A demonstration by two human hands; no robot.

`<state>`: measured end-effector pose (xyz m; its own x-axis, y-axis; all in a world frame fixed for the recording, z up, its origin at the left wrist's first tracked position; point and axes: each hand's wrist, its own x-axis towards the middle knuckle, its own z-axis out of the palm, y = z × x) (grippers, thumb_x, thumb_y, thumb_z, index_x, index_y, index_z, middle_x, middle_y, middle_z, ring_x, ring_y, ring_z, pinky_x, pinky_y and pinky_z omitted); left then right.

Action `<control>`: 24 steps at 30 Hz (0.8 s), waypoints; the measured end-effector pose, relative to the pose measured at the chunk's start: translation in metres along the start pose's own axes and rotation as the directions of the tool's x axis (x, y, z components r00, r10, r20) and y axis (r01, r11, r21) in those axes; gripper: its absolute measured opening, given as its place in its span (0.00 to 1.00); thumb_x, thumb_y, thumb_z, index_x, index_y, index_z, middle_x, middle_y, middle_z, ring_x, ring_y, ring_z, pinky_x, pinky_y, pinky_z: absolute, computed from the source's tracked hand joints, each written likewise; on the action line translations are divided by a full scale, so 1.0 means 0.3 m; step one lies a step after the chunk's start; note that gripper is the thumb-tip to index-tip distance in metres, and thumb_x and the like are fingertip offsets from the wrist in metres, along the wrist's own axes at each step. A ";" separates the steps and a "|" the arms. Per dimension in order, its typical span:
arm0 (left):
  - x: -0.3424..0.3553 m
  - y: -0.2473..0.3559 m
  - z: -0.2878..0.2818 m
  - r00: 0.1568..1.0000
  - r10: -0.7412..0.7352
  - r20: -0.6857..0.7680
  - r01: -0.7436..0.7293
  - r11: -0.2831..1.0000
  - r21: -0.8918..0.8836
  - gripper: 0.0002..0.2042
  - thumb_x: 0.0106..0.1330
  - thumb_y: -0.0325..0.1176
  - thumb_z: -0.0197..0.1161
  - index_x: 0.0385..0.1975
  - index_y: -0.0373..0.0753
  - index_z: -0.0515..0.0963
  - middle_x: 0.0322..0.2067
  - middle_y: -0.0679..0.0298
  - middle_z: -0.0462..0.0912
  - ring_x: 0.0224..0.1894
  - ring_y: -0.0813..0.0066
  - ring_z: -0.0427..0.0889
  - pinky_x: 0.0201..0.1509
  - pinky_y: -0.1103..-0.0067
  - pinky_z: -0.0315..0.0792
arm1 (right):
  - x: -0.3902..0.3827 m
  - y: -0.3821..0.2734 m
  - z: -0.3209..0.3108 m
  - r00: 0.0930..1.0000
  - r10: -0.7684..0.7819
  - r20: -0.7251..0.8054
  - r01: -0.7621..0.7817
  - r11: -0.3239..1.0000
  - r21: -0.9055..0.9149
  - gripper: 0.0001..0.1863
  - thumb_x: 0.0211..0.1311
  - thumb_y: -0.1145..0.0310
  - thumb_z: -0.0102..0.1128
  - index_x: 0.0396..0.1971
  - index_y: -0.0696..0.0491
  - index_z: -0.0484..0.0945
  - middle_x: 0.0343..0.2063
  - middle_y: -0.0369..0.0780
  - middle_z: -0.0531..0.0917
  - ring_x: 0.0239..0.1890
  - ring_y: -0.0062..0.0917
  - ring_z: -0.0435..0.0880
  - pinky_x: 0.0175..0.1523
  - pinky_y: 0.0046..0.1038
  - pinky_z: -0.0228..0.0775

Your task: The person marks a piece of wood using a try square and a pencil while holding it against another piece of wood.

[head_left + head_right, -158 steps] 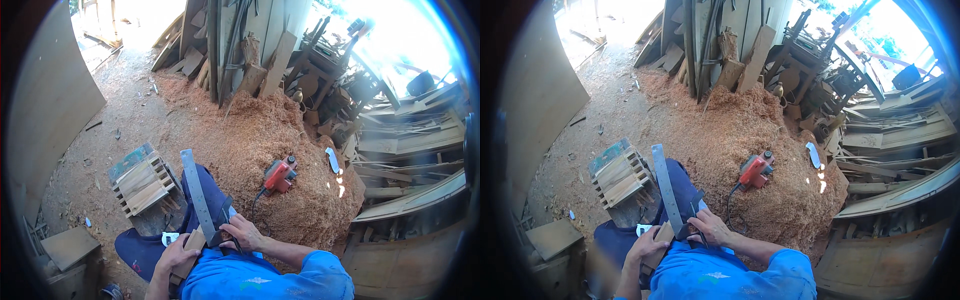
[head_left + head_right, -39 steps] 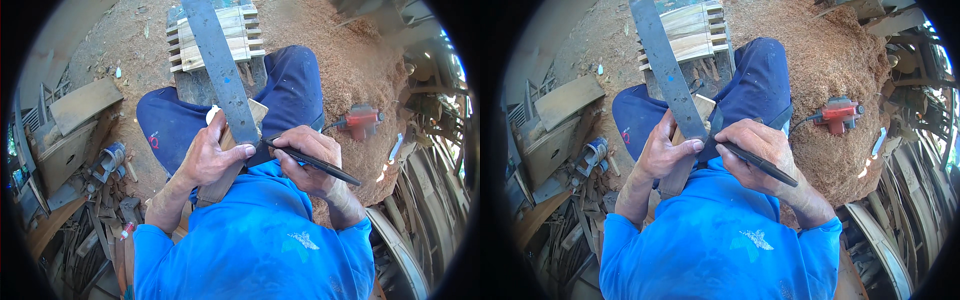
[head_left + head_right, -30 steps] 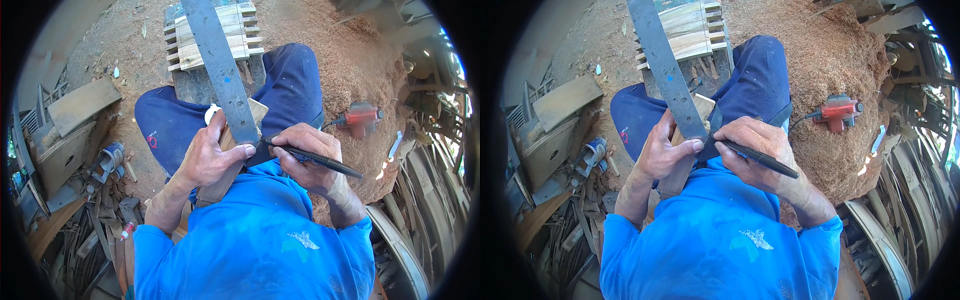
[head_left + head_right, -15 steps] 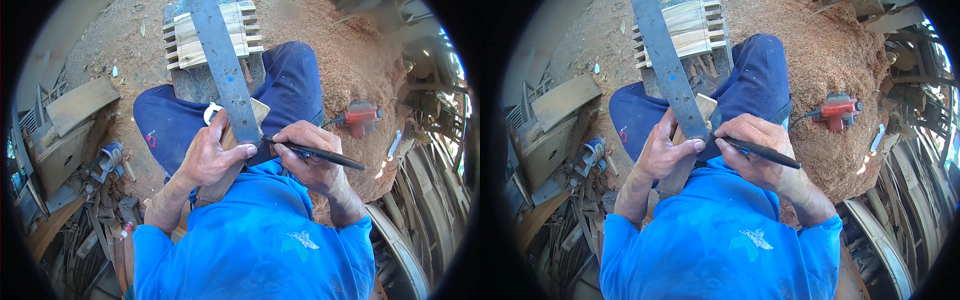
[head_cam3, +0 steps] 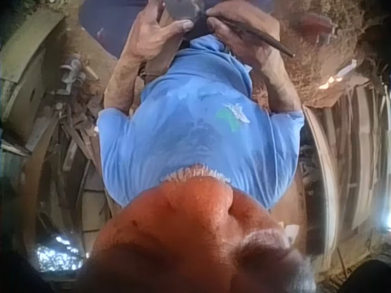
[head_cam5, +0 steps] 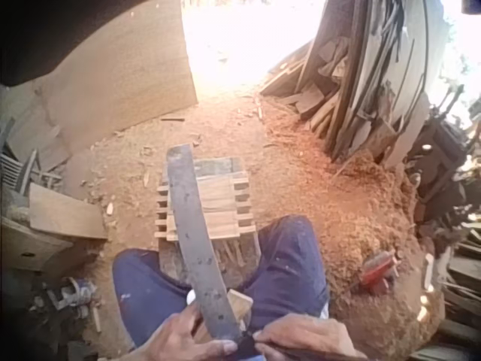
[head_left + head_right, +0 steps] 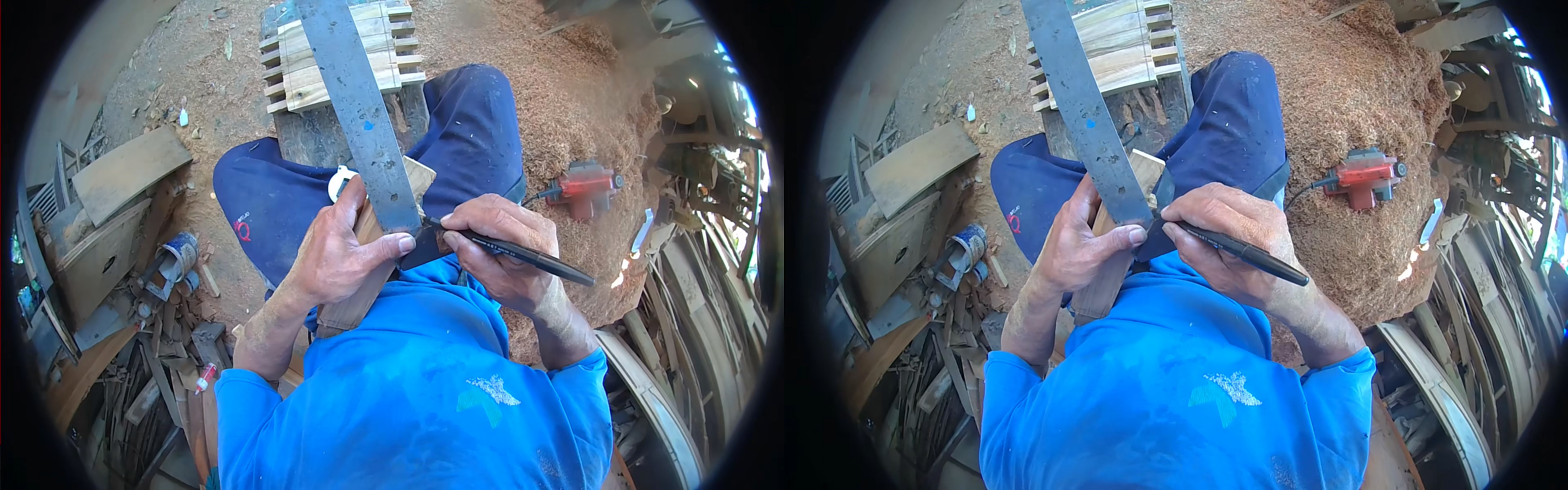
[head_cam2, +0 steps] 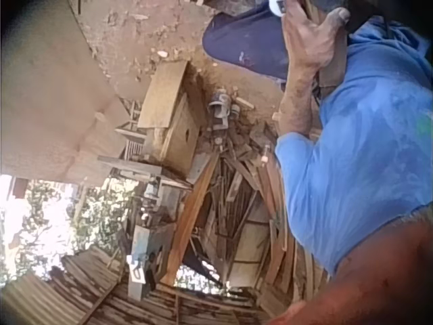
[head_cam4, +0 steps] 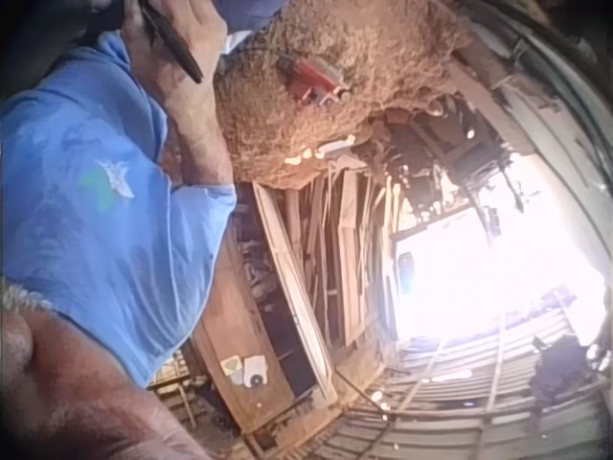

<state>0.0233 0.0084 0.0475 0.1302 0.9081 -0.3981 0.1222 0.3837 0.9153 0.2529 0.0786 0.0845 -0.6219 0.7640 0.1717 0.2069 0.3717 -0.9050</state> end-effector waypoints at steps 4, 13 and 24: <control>0.004 -0.009 0.003 1.000 0.023 -0.010 -0.022 0.999 0.030 0.32 0.59 0.42 0.75 0.60 0.38 0.69 0.44 0.56 0.87 0.47 0.63 0.86 0.56 0.67 0.76 | 0.001 0.006 0.007 1.000 -0.009 -0.030 0.009 1.000 -0.013 0.10 0.54 0.82 0.68 0.37 0.61 0.83 0.31 0.48 0.86 0.33 0.35 0.89 0.38 0.31 0.81; -0.001 0.020 0.004 1.000 0.008 0.014 -0.009 0.999 0.031 0.32 0.59 0.42 0.75 0.60 0.38 0.70 0.45 0.53 0.86 0.48 0.58 0.86 0.57 0.65 0.75 | -0.004 0.024 0.019 0.993 -0.081 -0.090 0.079 0.997 -0.025 0.14 0.53 0.82 0.71 0.40 0.56 0.83 0.32 0.44 0.86 0.34 0.34 0.88 0.37 0.31 0.81; 0.076 -0.027 0.053 0.919 -0.030 0.394 -0.026 0.990 0.136 0.36 0.61 0.50 0.72 0.64 0.38 0.68 0.48 0.51 0.83 0.49 0.57 0.84 0.57 0.66 0.75 | 0.175 0.076 -0.108 0.837 -0.256 0.484 0.528 0.608 -0.593 0.23 0.51 0.67 0.68 0.50 0.49 0.80 0.53 0.41 0.82 0.64 0.30 0.76 0.77 0.48 0.54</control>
<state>0.0409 0.0233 0.0299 0.5035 0.7565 -0.4173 0.2513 0.3338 0.9085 0.2496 0.1443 0.0854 -0.9388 0.2894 0.1870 0.2449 0.9422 -0.2287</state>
